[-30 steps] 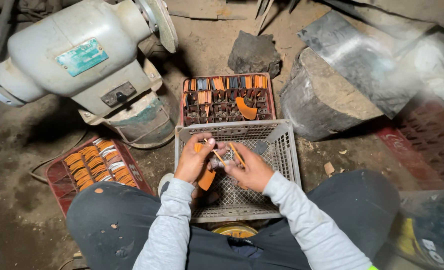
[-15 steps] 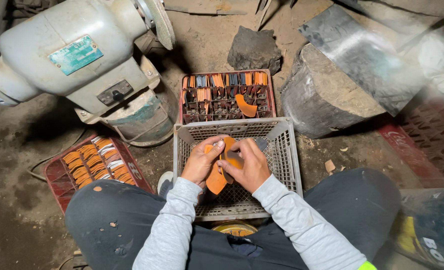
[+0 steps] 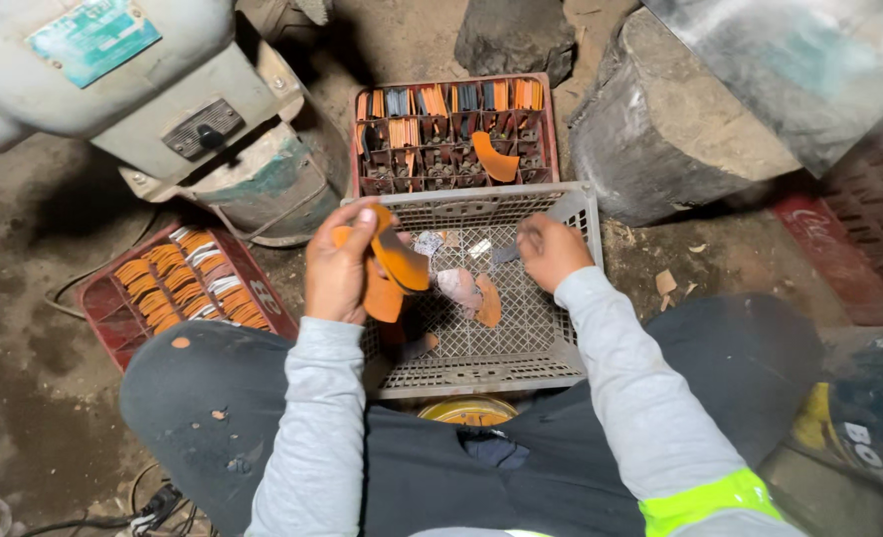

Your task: The person sits on the floor and sorts orange plastic pieces from a grey crate into a red crate. They pick up pieces, inspect them, and place them into the red crate, occasionally handling multiple pieces at once.

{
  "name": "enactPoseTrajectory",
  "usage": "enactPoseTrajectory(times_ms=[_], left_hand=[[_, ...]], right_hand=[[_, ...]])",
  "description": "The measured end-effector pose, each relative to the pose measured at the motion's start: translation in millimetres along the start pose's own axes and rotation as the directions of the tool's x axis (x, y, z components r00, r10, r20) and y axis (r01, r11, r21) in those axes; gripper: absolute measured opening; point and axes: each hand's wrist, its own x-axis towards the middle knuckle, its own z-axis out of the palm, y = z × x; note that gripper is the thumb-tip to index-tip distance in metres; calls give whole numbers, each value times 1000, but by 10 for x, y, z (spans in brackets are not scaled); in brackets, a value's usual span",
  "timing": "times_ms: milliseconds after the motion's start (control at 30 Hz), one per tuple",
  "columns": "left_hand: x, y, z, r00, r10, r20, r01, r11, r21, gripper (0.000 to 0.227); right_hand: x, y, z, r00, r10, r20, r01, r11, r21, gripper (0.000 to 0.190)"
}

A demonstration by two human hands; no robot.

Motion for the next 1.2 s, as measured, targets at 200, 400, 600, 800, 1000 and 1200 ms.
enactPoseTrajectory(times_ms=[200,400,600,800,1000,1200], left_hand=[[-61,136,59,1000,16,19,-15,998,-53,33],[-103,106,62,1000,13,-6,-13,1000,26,30],[-91,89,-15,1000,2,-23,1,991,135,28],[-59,16,-27,1000,9,-12,-7,990,138,27],[-51,1,-11,999,-38,13,36,990,139,28],[-42,33,15,1000,-28,2,27,990,141,29]], right_hand=[[354,847,1133,917,331,220,-228,892,-391,41],[165,506,1752,952,259,164,-208,939,-274,45],[184,-65,1535,890,223,398,5,867,-498,98],[169,147,1486,899,198,389,-9,899,-437,68],[203,441,1599,956,214,202,-133,926,-352,44],[187,370,1691,949,197,247,-44,856,-515,66]])
